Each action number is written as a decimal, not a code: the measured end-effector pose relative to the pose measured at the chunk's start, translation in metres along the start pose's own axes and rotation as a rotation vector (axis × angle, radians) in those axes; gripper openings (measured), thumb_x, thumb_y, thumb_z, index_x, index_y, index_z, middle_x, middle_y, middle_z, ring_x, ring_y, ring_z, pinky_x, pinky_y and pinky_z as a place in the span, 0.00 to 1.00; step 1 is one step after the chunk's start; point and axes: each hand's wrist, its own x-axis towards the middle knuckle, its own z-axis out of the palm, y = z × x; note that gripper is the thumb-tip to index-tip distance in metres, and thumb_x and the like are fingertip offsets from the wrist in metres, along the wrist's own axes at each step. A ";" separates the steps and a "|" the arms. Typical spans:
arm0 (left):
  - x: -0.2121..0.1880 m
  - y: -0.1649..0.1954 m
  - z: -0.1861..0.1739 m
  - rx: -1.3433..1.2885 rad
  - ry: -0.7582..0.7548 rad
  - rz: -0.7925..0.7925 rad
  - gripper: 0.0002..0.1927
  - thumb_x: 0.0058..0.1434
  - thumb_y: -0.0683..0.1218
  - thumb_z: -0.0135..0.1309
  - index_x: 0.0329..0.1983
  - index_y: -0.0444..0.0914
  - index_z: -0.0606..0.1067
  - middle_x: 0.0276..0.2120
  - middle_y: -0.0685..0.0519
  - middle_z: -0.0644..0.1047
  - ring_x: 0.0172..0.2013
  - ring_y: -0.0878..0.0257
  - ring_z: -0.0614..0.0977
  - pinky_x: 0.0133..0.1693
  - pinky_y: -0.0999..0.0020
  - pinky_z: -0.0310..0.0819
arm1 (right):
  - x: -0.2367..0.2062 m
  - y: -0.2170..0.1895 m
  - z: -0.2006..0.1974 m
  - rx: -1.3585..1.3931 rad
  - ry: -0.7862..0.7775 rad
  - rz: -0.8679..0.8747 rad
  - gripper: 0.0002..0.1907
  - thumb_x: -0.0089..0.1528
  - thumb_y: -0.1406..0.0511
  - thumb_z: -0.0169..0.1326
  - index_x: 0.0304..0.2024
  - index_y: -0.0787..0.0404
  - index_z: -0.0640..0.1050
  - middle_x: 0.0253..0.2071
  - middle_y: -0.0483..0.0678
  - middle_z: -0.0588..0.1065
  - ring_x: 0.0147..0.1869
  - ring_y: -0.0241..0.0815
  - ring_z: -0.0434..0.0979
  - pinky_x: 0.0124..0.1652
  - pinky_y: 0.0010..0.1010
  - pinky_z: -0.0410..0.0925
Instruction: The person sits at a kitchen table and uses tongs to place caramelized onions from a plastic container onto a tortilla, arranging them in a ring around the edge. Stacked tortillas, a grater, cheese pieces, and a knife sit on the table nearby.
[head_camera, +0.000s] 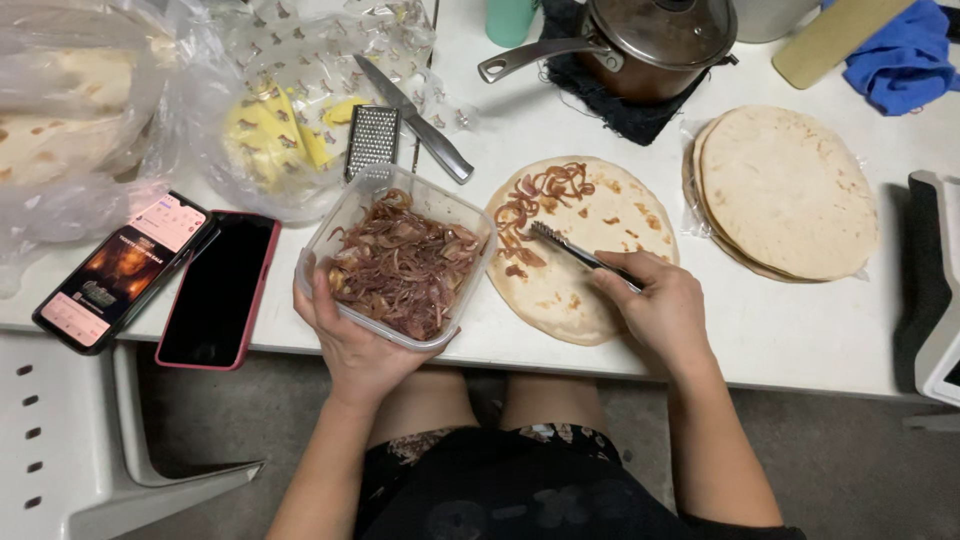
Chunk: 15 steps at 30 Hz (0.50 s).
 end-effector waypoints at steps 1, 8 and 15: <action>0.001 0.000 0.000 0.002 0.002 0.004 0.75 0.38 0.62 0.79 0.76 0.41 0.38 0.70 0.32 0.50 0.71 0.35 0.55 0.70 0.36 0.55 | 0.000 0.001 0.000 -0.013 -0.004 -0.019 0.16 0.57 0.57 0.65 0.46 0.52 0.85 0.39 0.47 0.82 0.37 0.46 0.82 0.40 0.32 0.72; 0.002 0.002 0.000 0.015 0.016 0.022 0.75 0.38 0.62 0.79 0.76 0.41 0.39 0.70 0.33 0.51 0.70 0.35 0.56 0.70 0.36 0.55 | -0.013 0.007 -0.003 -0.019 0.005 -0.114 0.15 0.58 0.57 0.64 0.46 0.52 0.85 0.37 0.47 0.82 0.37 0.45 0.82 0.40 0.32 0.72; 0.002 0.001 0.002 -0.007 0.017 0.001 0.75 0.37 0.63 0.79 0.76 0.40 0.40 0.70 0.31 0.51 0.70 0.34 0.56 0.70 0.36 0.56 | -0.020 -0.005 -0.005 -0.014 -0.045 -0.023 0.15 0.57 0.57 0.64 0.45 0.51 0.86 0.34 0.44 0.82 0.32 0.42 0.81 0.36 0.31 0.72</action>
